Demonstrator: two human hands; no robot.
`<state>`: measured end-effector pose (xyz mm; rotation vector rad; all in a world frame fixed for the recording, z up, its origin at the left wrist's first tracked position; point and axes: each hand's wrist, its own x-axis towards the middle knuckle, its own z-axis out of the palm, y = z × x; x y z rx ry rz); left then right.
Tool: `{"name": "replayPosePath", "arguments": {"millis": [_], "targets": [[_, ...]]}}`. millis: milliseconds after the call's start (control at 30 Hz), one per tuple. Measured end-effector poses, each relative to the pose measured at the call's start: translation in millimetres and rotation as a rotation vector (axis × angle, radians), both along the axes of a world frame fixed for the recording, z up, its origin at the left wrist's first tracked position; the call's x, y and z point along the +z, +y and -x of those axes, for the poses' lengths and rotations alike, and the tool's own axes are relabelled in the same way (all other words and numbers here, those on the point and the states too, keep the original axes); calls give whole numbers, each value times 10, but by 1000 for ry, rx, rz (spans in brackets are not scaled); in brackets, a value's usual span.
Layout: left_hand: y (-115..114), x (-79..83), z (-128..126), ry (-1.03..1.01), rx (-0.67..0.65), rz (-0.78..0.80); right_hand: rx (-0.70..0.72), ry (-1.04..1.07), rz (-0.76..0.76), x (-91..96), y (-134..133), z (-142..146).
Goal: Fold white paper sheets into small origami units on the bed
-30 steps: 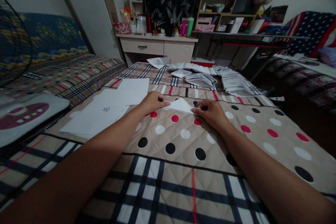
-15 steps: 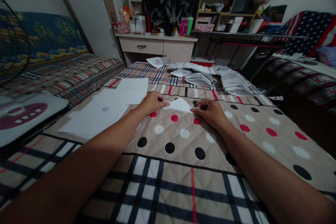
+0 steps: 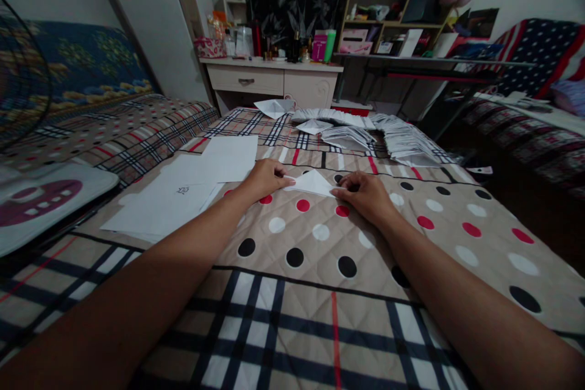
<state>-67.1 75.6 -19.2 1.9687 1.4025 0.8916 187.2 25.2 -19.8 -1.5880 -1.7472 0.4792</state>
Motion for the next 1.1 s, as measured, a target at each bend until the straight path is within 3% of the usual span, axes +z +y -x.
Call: {"name": "replayPosePath", "arguments": {"millis": [1100], "targets": [[-102,64,-51,6,-22,-22,-17,-19,-2,18,-28,14]]}}
